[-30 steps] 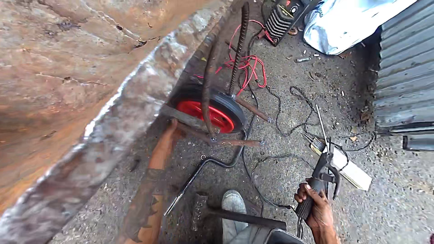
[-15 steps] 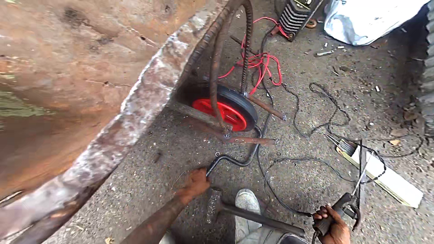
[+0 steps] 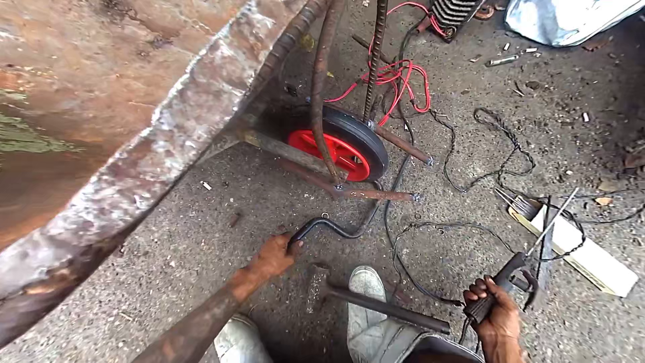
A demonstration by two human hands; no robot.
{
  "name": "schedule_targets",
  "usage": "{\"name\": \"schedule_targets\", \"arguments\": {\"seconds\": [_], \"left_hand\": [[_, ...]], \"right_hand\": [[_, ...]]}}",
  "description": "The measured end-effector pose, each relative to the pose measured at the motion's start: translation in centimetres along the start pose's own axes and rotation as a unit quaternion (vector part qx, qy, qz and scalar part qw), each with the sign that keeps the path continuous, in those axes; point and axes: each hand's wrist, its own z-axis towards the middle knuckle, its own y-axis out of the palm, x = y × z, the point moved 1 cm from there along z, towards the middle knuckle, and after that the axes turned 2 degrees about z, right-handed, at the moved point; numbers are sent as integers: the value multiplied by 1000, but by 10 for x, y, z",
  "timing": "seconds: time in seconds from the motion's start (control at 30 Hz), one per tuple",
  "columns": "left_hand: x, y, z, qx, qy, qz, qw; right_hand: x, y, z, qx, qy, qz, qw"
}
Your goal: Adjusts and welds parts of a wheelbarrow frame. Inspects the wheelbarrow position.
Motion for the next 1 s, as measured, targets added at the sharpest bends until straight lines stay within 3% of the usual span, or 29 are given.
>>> {"name": "schedule_targets", "arguments": {"seconds": [0.07, 0.13, 0.2, 0.23, 0.27, 0.3, 0.33, 0.37, 0.4, 0.43, 0.5, 0.6, 0.73, 0.87, 1.0], "left_hand": [[12, -1, 15, 7, 25, 62, 998], [29, 6, 22, 85, 41, 155, 983], [50, 23, 7, 164, 105, 132, 972], [66, 36, -14, 137, 120, 81, 980], [82, 51, -39, 42, 96, -15, 994], [94, 70, -62, -90, 28, -144, 985], [99, 93, -78, -219, -70, -276, 933], [97, 120, -85, -292, -168, -399, 853], [91, 145, -82, -300, -242, -494, 780], [86, 164, -71, -267, -294, -559, 728], [83, 185, -44, -158, -364, -629, 668], [91, 190, -41, -39, -411, -645, 643], [96, 172, -49, 55, -390, -683, 615], [100, 129, -55, 168, -279, -722, 610], [87, 80, -47, 321, -70, -660, 676]], "right_hand": [[1, 5, -2, 14, 1, 7, 1000], [0, 13, -2, 1, 10, 20, 1000], [-2, 15, -4, -26, 15, 32, 999], [-3, 13, -8, -33, 17, 35, 999], [-4, 11, -13, -36, 14, 37, 999], [-5, 9, -16, -39, 7, 39, 998], [-6, 8, -17, -42, 0, 38, 998], [-7, 6, -16, -49, -5, 30, 998], [-7, 6, -15, -55, -5, 25, 998], [-6, 5, -13, -61, -4, 18, 998], [-5, 6, -10, -75, 2, 9, 997], [-6, 11, -10, -99, 10, 3, 995], [-14, 20, -5, -138, 8, -7, 990], [-24, 20, -3, -160, -20, -36, 986], [-31, 25, -3, -176, -29, -42, 983]]}}
